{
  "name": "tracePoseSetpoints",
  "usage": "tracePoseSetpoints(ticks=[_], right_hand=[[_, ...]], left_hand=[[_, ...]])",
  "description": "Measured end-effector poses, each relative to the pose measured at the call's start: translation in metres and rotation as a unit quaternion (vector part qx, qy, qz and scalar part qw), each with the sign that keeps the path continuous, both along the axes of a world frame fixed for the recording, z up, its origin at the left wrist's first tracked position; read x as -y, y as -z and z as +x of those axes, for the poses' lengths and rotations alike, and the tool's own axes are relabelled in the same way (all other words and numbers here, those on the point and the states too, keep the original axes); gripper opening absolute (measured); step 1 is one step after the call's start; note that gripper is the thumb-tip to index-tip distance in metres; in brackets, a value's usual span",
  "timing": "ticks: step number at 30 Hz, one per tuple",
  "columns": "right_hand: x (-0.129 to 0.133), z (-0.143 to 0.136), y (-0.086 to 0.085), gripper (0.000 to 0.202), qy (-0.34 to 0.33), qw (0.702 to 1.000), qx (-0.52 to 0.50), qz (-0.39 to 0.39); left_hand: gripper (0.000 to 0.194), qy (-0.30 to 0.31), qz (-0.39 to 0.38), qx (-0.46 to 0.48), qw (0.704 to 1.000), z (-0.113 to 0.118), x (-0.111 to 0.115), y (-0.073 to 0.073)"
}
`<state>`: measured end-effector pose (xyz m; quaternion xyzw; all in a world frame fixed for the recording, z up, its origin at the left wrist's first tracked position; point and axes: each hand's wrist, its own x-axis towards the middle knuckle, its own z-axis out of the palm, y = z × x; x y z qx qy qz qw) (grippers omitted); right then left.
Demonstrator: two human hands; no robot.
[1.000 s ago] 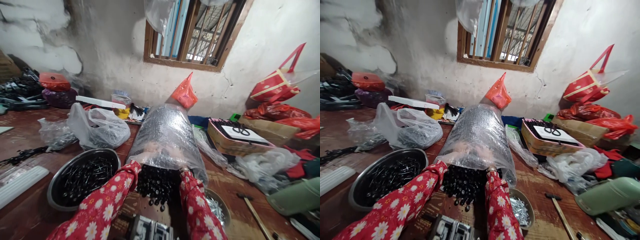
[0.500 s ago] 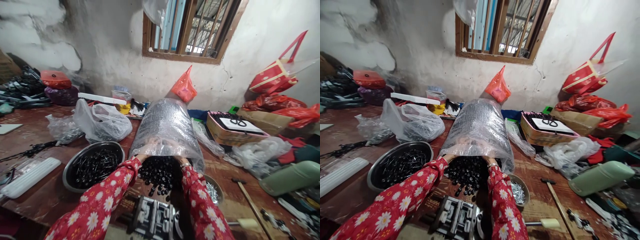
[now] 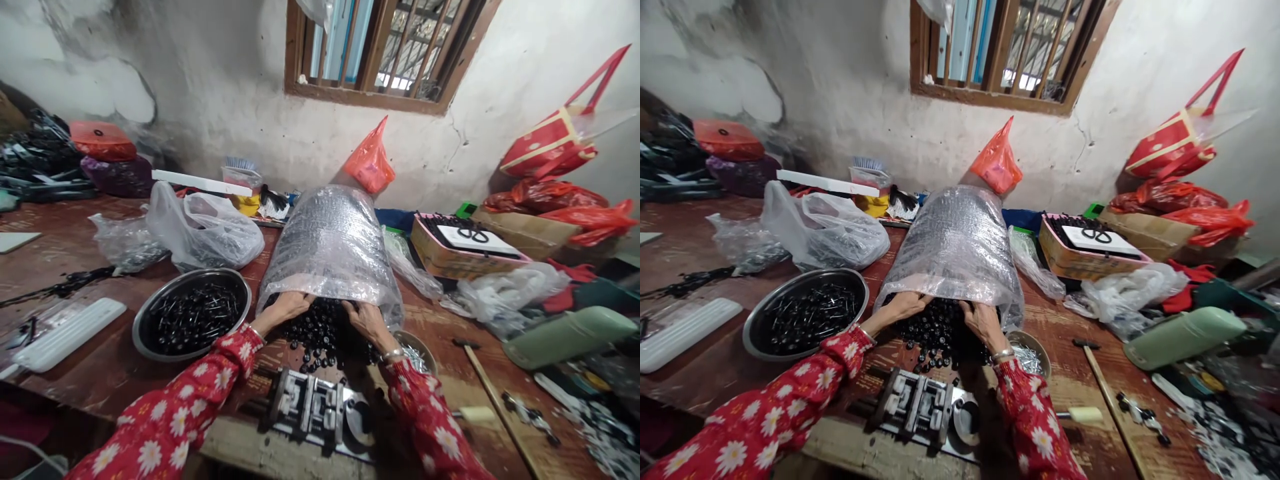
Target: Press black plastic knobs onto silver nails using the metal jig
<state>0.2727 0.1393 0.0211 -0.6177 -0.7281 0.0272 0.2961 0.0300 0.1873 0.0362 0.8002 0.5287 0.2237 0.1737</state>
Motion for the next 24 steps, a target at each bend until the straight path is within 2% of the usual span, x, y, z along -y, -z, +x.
tracePoseSetpoints(ticks=[3,5,9,12,17,21,24], right_hand=[[0.019,0.006,0.003,0.027,-0.018,1.0,0.008,-0.008],[0.034,0.009,0.002,0.03,-0.027,1.0,0.007,0.005],[0.058,0.012,-0.005,0.033,-0.007,0.999,-0.003,0.035],[0.062,0.015,-0.013,0.036,0.018,0.999,-0.011,0.045],[0.038,0.025,-0.024,0.035,0.068,0.996,-0.026,0.044],[0.003,0.038,-0.025,0.044,0.126,0.991,-0.037,0.017],[-0.023,0.05,-0.022,0.043,0.116,0.992,-0.032,-0.032]], left_hand=[[0.027,0.061,-0.005,-0.015,0.998,-0.009,0.009,-0.005],[0.027,0.081,0.002,-0.019,0.997,-0.015,0.016,-0.008],[0.029,0.078,0.024,-0.039,0.996,-0.018,0.026,-0.01],[0.04,0.062,0.046,-0.061,0.995,-0.017,0.029,-0.01],[0.048,0.088,0.06,-0.083,0.991,-0.013,0.027,-0.01],[0.044,0.16,0.074,-0.084,0.981,-0.013,0.028,-0.011],[0.04,0.212,0.131,-0.037,0.968,-0.012,0.027,-0.008]])
